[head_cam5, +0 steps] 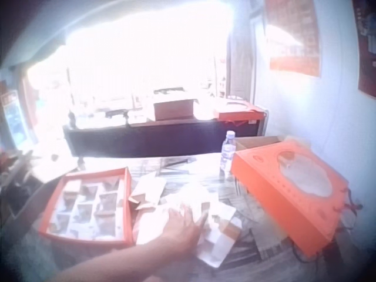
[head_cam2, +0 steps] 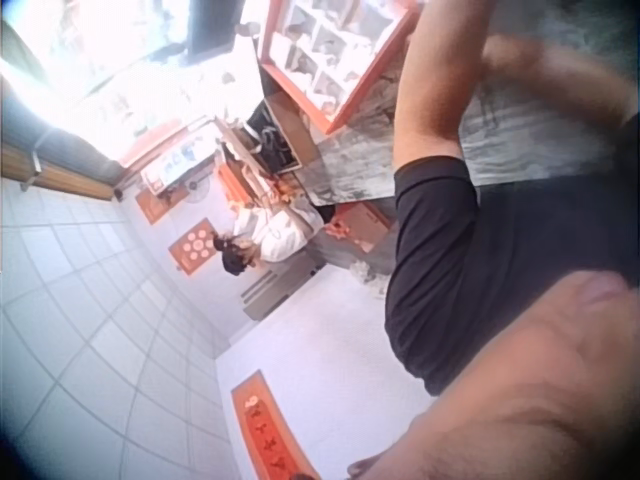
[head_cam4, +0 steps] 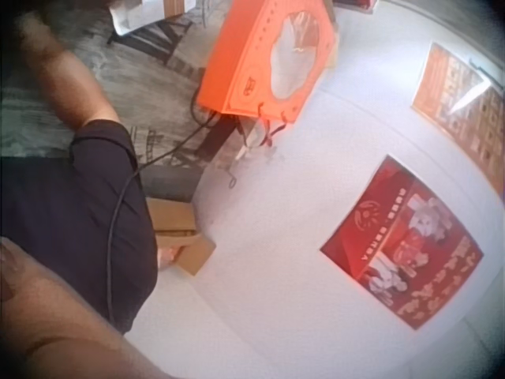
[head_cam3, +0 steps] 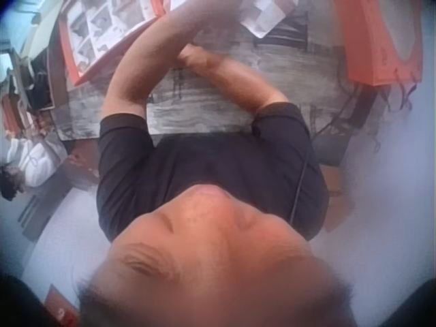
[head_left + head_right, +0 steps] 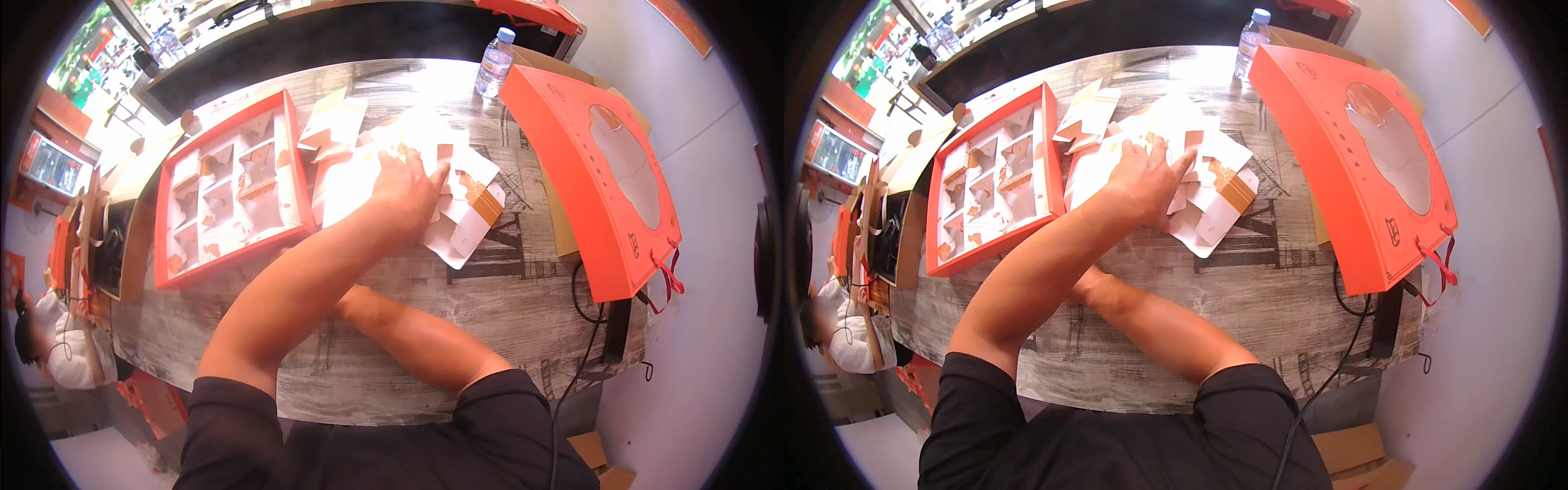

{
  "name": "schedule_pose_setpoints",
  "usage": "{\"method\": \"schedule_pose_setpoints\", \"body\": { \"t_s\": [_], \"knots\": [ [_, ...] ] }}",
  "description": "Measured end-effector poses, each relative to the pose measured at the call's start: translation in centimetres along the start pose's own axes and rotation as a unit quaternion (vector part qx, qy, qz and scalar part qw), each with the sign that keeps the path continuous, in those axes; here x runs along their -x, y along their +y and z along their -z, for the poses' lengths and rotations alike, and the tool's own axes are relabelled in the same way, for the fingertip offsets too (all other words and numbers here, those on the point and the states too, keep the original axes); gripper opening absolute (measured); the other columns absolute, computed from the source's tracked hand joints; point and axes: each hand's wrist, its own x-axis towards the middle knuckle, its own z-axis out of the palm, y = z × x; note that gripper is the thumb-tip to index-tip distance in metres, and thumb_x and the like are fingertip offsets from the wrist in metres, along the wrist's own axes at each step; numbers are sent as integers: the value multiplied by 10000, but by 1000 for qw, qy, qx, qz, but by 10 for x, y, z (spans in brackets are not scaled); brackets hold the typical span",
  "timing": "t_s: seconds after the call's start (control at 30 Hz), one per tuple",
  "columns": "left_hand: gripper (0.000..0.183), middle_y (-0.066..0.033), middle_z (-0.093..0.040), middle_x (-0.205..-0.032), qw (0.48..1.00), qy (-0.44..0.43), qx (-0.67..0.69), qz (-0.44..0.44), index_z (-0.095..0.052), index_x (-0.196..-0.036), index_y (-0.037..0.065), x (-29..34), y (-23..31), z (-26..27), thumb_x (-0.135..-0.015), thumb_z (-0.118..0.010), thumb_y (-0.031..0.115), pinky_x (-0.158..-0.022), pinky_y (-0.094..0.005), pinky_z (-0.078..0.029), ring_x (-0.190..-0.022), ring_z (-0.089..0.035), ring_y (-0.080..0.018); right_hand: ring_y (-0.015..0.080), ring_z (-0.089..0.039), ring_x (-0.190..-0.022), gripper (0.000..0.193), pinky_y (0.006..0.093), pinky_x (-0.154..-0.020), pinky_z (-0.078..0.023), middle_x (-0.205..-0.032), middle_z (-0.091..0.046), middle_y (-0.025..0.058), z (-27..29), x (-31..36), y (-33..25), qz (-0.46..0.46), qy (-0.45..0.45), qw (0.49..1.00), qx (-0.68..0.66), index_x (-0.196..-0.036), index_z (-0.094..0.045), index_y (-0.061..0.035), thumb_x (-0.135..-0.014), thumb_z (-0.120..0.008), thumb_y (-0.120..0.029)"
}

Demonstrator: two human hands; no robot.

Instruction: The person assembles small white cardboard boxes by hand and places them into a larger red display box. The person folds each small box and positions it into one of the nine pre-cut slots in the red box until it is filled.

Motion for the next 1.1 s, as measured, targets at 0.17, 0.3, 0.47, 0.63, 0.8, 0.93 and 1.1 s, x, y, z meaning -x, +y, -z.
{"method": "schedule_pose_setpoints", "body": {
  "t_s": [0.17, 0.3, 0.47, 0.63, 0.8, 0.93, 1.1],
  "knots": [
    [884, -281, -570, -1390, 997, -24, 56, -37, -332, -1603, 130, 5, -5, -3, -865, -749, 381, -1031, -517, -462, -1258, -604, -343, 152, -533, -1167, 370, 367, -1011, -469, -1303, -562, 48, 7, -11, 17, 25, -24, 991, 131, -1321, -532, -87, -996, -692, -163],
    [564, -248, -628, -1310, 992, 48, 111, -34, -449, -1516, 53, 30, 5, -1, -995, -569, 232, -977, -442, -499, -1170, -642, -328, 307, -591, -1093, 302, 424, -953, -493, -1149, -588, 86, 6, -11, 1, 130, -65, 861, 487, -1173, -589, -132, -906, -682, -238],
    [504, -230, -629, -1321, 959, 229, 144, -85, -490, -1444, -22, 61, 22, -3, -982, -542, 174, -991, -470, -506, -1166, -645, -348, 337, -652, -895, 241, 449, -737, -549, -1066, -603, 103, 11, -16, 13, 244, -21, 803, 543, -1054, -651, -130, -840, -726, -210],
    [530, -241, -606, -1363, 921, 295, 195, -161, -501, -1425, -30, 91, 48, 4, -941, -564, 176, -1075, -510, -472, -1273, -597, -378, 308, -640, -960, 265, 448, -844, -517, -1053, -622, 76, 2, -9, 5, 210, -11, 796, 567, -1065, -654, -137, -831, -761, -203],
    [508, -229, -550, -1442, 903, 301, 149, -267, -501, -1445, -15, 73, 92, -10, -984, -495, 198, -1138, -513, -422, -1378, -510, -386, 309, -629, -983, 265, 445, -882, -497, -1071, -627, 68, 3, -8, 1, 191, -12, 790, 583, -1075, -654, -156, -838, -758, -213],
    [521, -219, -512, -1486, 896, 259, 215, -290, -500, -1455, -1, 61, 116, -18, -982, -513, 216, -1172, -525, -373, -1434, -443, -379, 321, -627, -979, 254, 441, -869, -498, -1080, -627, 73, 3, -8, 1, 205, -9, 789, 580, -1072, -654, -155, -842, -748, -209],
    [702, -219, -499, -1486, 866, 206, 343, -300, -514, -1442, 14, 54, 87, 5, -889, -717, 396, -1143, -484, -396, -1392, -465, -384, 318, -617, -1009, 278, 453, -886, -485, -1147, -613, 88, 9, -9, 7, 170, -45, 795, 580, -1105, -647, -150, -856, -737, -234]
  ]
}}
